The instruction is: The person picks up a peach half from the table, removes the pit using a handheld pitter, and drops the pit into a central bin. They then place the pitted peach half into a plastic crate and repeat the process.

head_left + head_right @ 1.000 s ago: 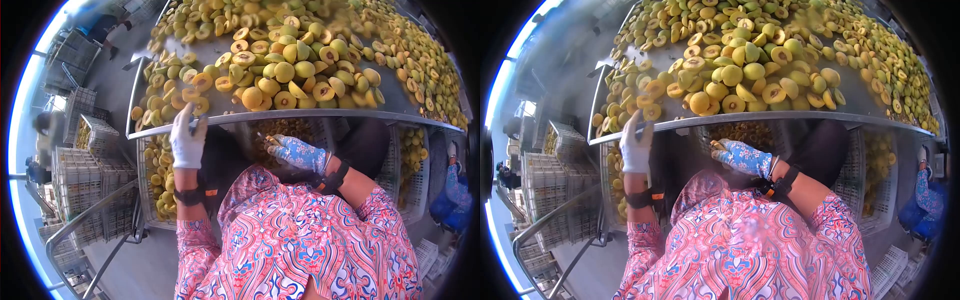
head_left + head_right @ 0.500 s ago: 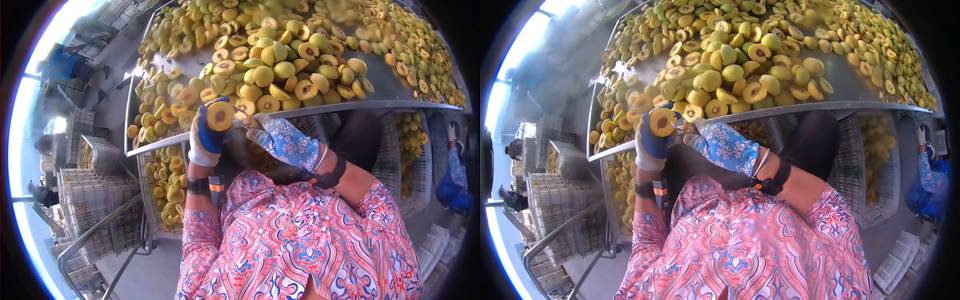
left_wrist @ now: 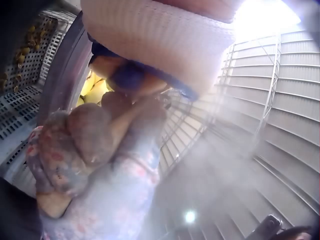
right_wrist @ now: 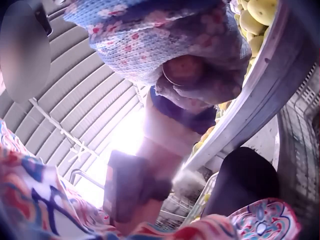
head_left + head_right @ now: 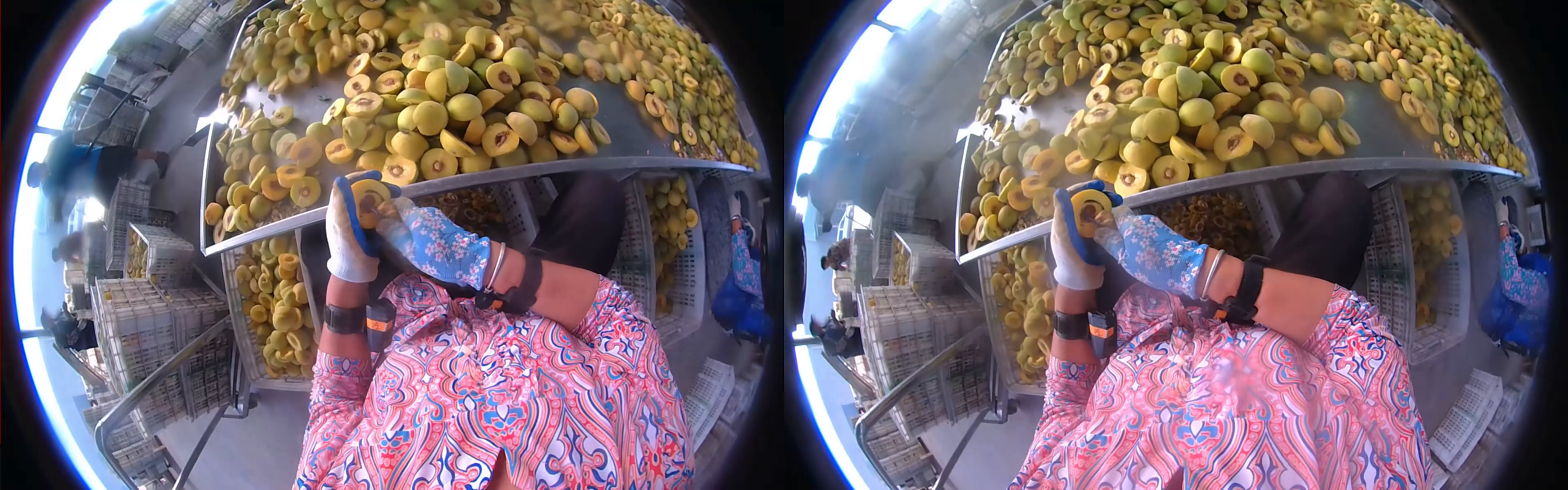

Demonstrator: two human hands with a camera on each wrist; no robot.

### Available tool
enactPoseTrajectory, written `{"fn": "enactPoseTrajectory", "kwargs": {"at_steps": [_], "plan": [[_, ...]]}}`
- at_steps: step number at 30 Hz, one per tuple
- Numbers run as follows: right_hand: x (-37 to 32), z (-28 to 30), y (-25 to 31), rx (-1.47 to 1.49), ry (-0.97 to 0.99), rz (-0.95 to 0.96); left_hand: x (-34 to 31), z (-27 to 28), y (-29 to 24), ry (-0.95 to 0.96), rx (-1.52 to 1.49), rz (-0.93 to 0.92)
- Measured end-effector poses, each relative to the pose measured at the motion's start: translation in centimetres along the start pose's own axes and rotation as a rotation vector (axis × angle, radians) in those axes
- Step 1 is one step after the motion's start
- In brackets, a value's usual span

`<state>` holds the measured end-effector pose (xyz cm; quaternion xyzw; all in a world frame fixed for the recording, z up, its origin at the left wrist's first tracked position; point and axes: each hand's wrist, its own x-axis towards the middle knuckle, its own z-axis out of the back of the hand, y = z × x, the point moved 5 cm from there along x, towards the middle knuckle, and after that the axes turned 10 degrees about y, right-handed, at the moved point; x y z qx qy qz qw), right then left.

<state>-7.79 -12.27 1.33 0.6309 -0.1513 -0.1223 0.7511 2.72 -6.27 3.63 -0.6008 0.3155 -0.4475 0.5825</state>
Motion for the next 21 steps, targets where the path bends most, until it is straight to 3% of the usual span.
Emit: {"fn": "enactPoseTrajectory", "kwargs": {"at_steps": [2, 5, 8, 10, 12, 14, 17, 20, 21], "plan": [[0.1, 0.0, 0.7, 0.024, 0.01, -0.038, -0.1, -0.1, 1.1, -0.117, -0.296, 0.056], [0.5, 0.0, -0.2, -0.068, 0.002, -0.029, -0.2, 0.1, 2.0, -0.174, -0.186, -0.005], [0.9, 1.2, -1.3, -0.255, 0.091, 0.095, -0.3, 0.0, 0.7, -0.018, -0.475, 0.287], [1.6, 1.6, -1.3, -0.302, 0.102, 0.177, -0.8, 2.4, 1.4, 0.15, -0.212, 0.399], [1.7, 1.8, -0.8, -0.302, 0.068, 0.203, -1.0, 3.0, 2.2, 0.118, -0.216, 0.286], [1.4, 2.3, 0.1, -0.264, -0.005, 0.174, -1.2, 2.8, 3.0, -0.082, -0.464, 0.163], [0.2, 1.2, 1.1, -0.218, -0.058, 0.181, -0.9, 0.6, 0.0, -0.206, -0.699, 0.066], [-0.8, 0.3, 1.9, -0.185, 0.002, -0.056, -0.9, -1.0, -0.6, -0.158, -0.814, 0.057], [-0.7, 0.7, 1.9, -0.214, -0.032, 0.023, -1.4, -0.6, 0.5, -0.12, -0.788, 0.097]]}}
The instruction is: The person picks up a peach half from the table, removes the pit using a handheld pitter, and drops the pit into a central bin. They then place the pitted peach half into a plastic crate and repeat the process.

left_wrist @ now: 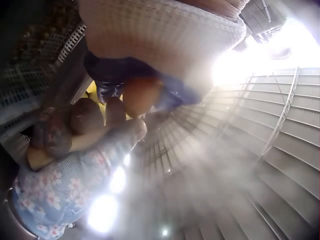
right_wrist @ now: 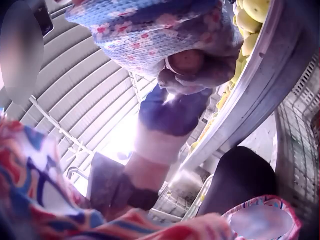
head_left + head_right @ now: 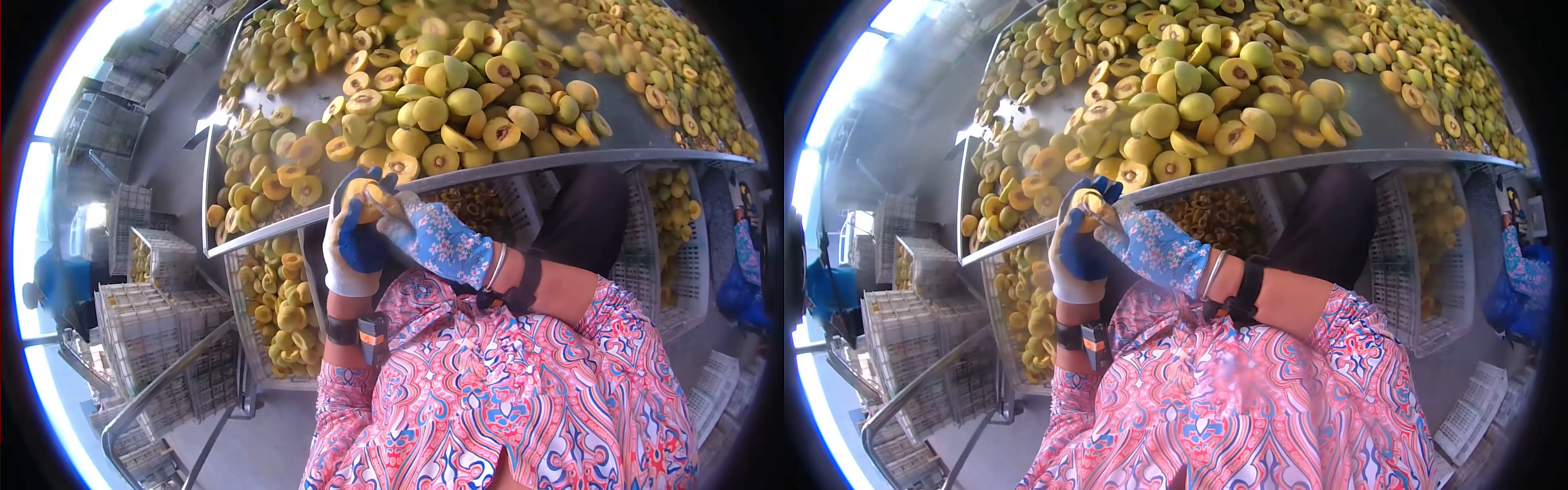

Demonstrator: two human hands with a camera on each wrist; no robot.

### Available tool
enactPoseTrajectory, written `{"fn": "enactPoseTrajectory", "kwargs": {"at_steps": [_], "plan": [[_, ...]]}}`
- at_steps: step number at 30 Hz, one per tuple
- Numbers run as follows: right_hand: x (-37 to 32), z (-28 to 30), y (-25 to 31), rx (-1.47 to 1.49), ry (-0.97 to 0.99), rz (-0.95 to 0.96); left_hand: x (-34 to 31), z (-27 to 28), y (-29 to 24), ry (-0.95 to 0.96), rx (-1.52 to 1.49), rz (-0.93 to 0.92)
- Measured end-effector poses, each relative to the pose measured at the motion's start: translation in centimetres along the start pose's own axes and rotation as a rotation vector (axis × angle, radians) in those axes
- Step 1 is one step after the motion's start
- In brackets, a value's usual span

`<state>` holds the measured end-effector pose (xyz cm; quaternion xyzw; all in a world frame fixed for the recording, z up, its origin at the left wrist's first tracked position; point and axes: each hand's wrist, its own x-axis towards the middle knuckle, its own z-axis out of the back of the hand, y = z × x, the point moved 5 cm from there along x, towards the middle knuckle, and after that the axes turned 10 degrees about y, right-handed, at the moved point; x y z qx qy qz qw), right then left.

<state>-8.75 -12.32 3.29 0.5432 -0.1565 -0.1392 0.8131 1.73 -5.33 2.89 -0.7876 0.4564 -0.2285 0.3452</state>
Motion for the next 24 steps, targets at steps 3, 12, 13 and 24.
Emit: {"fn": "enactPoseTrajectory", "kwargs": {"at_steps": [3, 12, 13, 24], "plan": [[1.1, 0.8, -1.4, -0.045, -0.13, 0.17, -0.6, 3.1, 1.0, -0.022, -0.137, 0.102], [-0.9, -0.7, -0.8, -0.264, 0.052, 0.128, -1.8, -0.3, -1.2, 0.033, 0.973, -0.243], [-1.0, -0.6, -0.6, -0.268, 0.066, 0.115, -1.9, -0.5, -1.2, 0.049, 0.938, -0.242], [-1.0, -2.5, -2.9, 0.001, 0.163, -0.052, -1.8, -0.3, 1.1, -0.184, 0.344, 0.05]]}}
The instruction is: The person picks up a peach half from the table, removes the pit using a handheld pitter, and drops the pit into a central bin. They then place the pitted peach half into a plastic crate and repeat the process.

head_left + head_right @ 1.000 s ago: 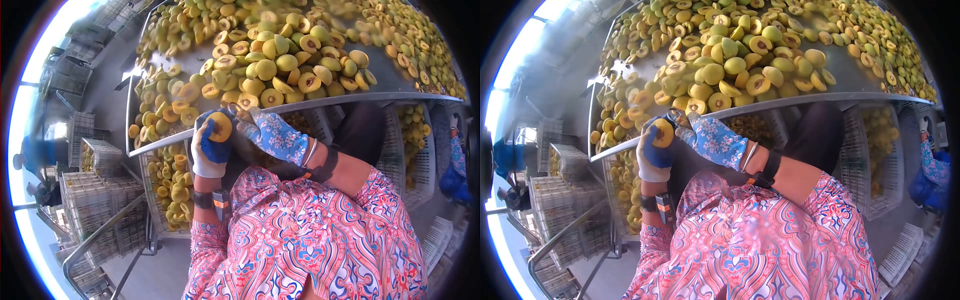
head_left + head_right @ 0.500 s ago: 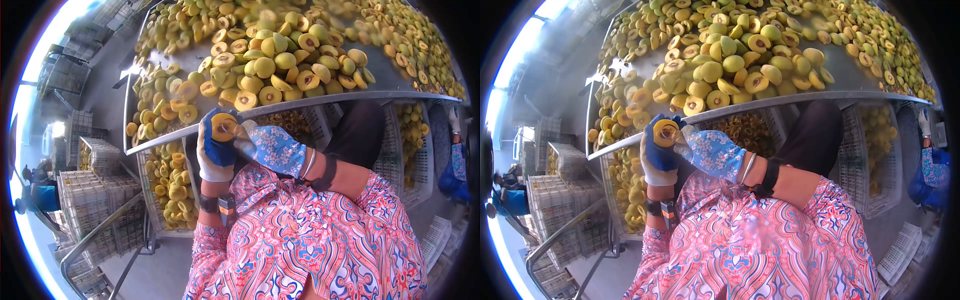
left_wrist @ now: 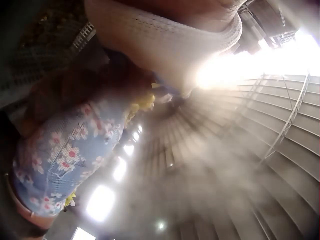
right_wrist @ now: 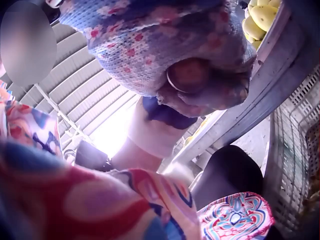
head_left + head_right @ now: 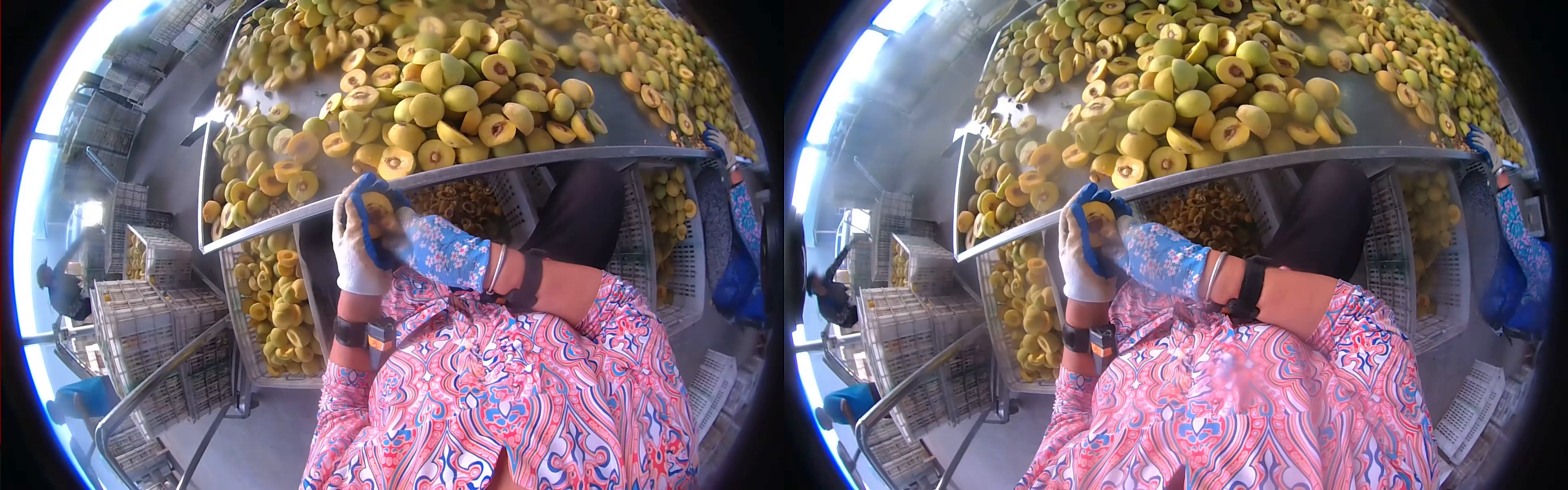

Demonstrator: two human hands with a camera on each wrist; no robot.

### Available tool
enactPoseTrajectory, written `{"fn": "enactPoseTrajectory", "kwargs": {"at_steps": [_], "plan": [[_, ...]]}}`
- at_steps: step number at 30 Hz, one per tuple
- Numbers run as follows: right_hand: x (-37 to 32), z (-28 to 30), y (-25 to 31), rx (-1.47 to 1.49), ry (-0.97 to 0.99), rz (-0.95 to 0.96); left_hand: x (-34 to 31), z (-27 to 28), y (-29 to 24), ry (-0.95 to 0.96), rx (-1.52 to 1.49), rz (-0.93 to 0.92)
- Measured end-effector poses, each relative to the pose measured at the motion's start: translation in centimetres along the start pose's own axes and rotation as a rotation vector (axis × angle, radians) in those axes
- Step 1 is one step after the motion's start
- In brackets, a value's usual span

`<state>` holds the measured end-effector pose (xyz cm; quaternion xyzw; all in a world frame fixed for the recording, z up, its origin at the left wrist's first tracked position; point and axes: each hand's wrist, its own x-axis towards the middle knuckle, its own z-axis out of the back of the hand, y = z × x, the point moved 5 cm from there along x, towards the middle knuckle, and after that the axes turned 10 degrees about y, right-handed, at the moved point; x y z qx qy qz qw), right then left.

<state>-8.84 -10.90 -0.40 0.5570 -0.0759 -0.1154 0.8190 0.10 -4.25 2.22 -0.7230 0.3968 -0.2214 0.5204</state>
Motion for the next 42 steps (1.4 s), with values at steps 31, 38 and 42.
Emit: {"fn": "enactPoseTrajectory", "kwargs": {"at_steps": [31, 38, 42], "plan": [[1.0, -2.4, 1.9, 0.95, 0.335, -0.307, 0.6, 2.6, 0.9, 0.03, -0.155, -0.269], [0.4, -3.0, 3.1, 1.431, 0.575, -0.584, 0.3, 3.4, 0.5, 0.072, -0.179, -0.294], [0.5, -2.9, 3.3, 1.479, 0.611, -0.583, 0.0, 3.0, -0.5, 0.098, -0.082, -0.261]]}}
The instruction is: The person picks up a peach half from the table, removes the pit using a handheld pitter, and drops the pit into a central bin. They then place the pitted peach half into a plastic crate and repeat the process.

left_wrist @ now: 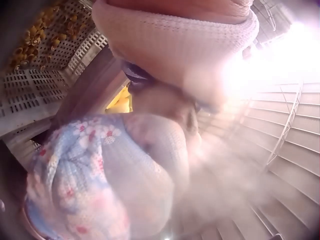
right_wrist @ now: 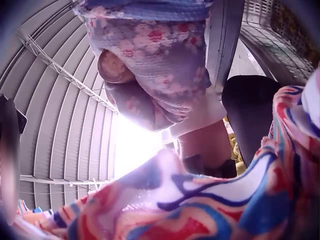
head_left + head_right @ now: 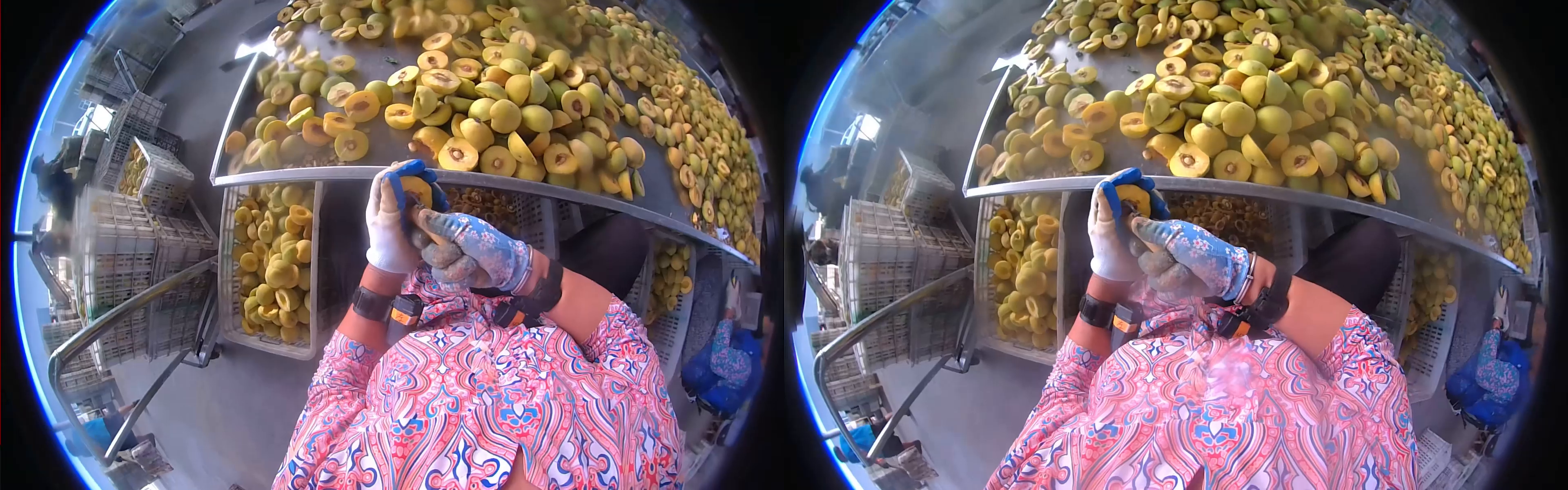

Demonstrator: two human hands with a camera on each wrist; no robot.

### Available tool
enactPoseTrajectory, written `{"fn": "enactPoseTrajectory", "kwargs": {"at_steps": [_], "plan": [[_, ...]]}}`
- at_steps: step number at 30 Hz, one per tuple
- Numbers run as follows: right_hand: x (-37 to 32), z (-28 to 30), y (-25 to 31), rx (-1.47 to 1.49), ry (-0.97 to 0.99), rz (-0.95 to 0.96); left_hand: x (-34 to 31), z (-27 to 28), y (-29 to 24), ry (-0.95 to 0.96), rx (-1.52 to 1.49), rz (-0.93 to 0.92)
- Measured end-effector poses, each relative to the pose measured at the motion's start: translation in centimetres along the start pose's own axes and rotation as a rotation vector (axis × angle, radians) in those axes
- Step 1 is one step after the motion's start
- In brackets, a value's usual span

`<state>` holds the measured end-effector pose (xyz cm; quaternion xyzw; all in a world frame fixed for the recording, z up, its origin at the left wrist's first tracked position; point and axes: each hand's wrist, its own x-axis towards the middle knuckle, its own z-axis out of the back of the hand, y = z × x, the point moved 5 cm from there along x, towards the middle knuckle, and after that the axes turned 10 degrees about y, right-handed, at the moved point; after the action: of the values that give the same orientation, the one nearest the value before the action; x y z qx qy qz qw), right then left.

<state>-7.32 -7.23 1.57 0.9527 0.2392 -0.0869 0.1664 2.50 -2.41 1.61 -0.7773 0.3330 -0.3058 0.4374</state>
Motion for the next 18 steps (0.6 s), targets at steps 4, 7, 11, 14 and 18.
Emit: {"fn": "enactPoseTrajectory", "kwargs": {"at_steps": [4, 7, 11, 14, 18], "plan": [[0.5, 0.2, -0.1, 0.036, 0.007, 0.022, 0.3, 0.4, 1.3, -0.004, -0.293, 0.035], [1.6, 1.8, -0.8, -0.035, -0.056, 0.068, 0.3, 0.9, 1.8, -0.076, -0.271, 0.051], [1.5, 1.3, -1.0, -0.102, -0.076, 0.133, -0.2, 1.1, 1.6, -0.187, -0.185, 0.044], [1.1, 0.7, -0.7, -0.283, -0.076, 0.131, -0.7, 2.0, 2.1, -0.334, -0.123, 0.044], [1.2, -0.1, -0.4, -0.623, -0.116, 0.162, -2.0, 2.0, 0.4, -0.401, -0.059, 0.082]]}}
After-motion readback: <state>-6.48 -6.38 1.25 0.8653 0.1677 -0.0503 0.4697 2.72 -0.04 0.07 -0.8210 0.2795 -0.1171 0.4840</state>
